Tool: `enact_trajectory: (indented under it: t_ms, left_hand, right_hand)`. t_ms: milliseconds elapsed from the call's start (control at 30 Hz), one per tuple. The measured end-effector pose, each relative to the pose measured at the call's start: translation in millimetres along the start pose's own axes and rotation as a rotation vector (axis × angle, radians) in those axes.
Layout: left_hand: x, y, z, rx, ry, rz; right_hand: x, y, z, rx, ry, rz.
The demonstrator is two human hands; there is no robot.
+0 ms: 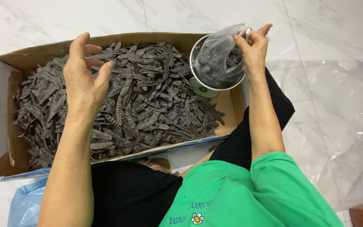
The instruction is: The person packs dried seed pods from a cardboard box into a plastic bag by hand, places the bag on a scale, ties it closed, and sets it aside before filling another bag.
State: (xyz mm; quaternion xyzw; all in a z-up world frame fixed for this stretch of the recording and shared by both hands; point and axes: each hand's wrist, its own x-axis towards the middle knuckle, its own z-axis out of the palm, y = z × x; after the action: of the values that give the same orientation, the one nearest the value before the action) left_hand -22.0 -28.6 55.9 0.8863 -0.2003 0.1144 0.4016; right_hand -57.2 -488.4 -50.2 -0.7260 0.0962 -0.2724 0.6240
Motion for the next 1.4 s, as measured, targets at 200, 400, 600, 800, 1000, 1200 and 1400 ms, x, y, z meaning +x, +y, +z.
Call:
enact_trajectory:
  t_ms: [200, 400, 600, 800, 1000, 1200, 1400]
  left_hand:
    - [0, 3, -1, 0.016, -0.006, -0.011]
    - [-3, 1, 0, 0.021, 0.007, 0.004]
    - [-1, -3, 3, 0.024, 0.015, 0.023]
    - [0, 6, 3, 0.024, 0.004, -0.026]
    - [0, 1, 6, 0.065, -0.021, -0.045]
    - [2, 7, 29, 0.118, -0.142, -0.1]
    - [17, 44, 106, 0.043, -0.295, 0.068]
  right_hand:
    - [2, 3, 0, 0.043, -0.005, -0.002]
    - [-34, -37, 9, -0.55, 0.241, -0.476]
    - [-109, -18, 55, -0.554, -0.117, -0.44]
    - [-207, 78, 131, -0.861, -0.881, -0.193]
    - [-248, 96, 157, -0.997, -1.057, -0.033]
    - [-245, 137, 130, -0.835, -0.94, -0.125]
    - [-240, 146, 112, -0.548, -0.792, -0.097]
